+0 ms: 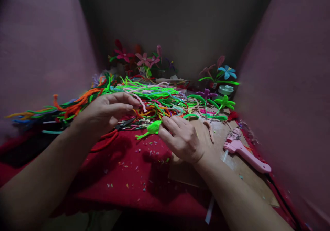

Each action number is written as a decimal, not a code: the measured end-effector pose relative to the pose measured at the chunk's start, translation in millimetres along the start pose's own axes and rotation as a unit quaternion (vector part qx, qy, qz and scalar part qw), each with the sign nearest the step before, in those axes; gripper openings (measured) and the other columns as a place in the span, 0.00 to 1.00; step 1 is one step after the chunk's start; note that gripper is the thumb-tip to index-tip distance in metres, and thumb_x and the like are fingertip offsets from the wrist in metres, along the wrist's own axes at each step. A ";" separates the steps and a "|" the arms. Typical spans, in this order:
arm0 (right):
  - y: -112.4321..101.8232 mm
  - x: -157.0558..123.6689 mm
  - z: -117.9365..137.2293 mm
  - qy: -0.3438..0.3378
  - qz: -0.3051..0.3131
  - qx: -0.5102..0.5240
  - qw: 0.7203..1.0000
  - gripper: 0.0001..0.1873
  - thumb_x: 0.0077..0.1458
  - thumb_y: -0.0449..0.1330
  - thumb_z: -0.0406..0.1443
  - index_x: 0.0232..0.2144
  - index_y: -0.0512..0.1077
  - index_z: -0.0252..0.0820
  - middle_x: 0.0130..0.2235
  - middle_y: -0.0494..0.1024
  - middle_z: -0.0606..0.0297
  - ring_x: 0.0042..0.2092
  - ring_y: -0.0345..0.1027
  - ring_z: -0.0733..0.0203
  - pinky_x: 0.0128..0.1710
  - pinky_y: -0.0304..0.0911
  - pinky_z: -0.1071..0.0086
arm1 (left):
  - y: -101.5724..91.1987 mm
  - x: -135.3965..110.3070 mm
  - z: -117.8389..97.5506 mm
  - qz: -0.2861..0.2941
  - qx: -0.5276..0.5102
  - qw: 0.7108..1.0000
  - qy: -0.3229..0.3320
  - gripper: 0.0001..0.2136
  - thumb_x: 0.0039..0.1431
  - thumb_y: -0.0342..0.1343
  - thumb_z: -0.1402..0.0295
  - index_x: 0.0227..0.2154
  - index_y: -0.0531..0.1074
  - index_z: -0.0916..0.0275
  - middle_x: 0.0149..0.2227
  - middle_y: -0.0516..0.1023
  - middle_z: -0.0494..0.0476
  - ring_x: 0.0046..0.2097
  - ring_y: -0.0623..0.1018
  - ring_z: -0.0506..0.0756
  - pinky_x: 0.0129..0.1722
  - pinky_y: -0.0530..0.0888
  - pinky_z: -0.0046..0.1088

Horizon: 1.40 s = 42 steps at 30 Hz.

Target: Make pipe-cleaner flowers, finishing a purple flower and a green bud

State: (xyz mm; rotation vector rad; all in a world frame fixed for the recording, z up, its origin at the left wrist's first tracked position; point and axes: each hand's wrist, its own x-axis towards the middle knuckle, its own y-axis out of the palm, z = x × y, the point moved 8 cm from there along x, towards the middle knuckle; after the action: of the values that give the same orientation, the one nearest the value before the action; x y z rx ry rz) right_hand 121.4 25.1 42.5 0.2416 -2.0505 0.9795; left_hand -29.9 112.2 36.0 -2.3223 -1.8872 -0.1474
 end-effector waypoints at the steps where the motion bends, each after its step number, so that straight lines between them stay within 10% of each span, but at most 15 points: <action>1: 0.8 -0.4 -0.9 0.002 0.002 0.002 1.000 0.11 0.56 0.51 0.25 0.26 0.69 0.36 0.31 0.76 0.55 0.32 0.67 0.62 0.31 0.63 0.69 | -7.9 0.0 -4.7 -0.014 0.043 0.999 0.008 0.03 0.46 0.58 0.73 0.27 0.73 0.63 0.29 0.75 0.52 0.33 0.74 0.50 0.35 0.69 0.24; 7: 2.3 0.1 -1.4 0.000 0.001 -0.003 1.000 0.10 0.56 0.51 0.25 0.26 0.69 0.36 0.31 0.76 0.56 0.32 0.66 0.63 0.30 0.62 0.70 | -26.1 -4.1 0.3 0.007 0.165 0.986 -0.025 0.05 0.46 0.60 0.68 0.26 0.73 0.63 0.25 0.74 0.52 0.28 0.72 0.49 0.29 0.68 0.24; 15: 2.5 1.8 -3.1 0.014 0.005 -0.010 1.000 0.12 0.57 0.49 0.26 0.26 0.70 0.38 0.28 0.75 0.59 0.30 0.66 0.64 0.30 0.62 0.71 | 20.9 -4.3 2.7 0.097 0.245 0.964 0.035 0.05 0.50 0.55 0.68 0.25 0.73 0.63 0.25 0.71 0.50 0.28 0.68 0.49 0.28 0.64 0.23; 42: 1.9 2.6 0.2 -0.004 0.002 0.003 1.000 0.14 0.59 0.50 0.28 0.24 0.70 0.38 0.28 0.74 0.61 0.29 0.64 0.64 0.28 0.58 0.70 | 51.0 -2.6 36.4 0.137 -0.004 0.985 -0.101 0.09 0.43 0.60 0.72 0.31 0.71 0.63 0.30 0.73 0.51 0.31 0.72 0.50 0.35 0.67 0.28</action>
State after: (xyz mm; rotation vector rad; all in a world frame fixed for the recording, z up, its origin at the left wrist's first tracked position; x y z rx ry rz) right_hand 118.7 26.7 43.4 0.2452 -2.0553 0.9886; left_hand 18.9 105.7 -2.9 -2.6609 -1.6218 0.1142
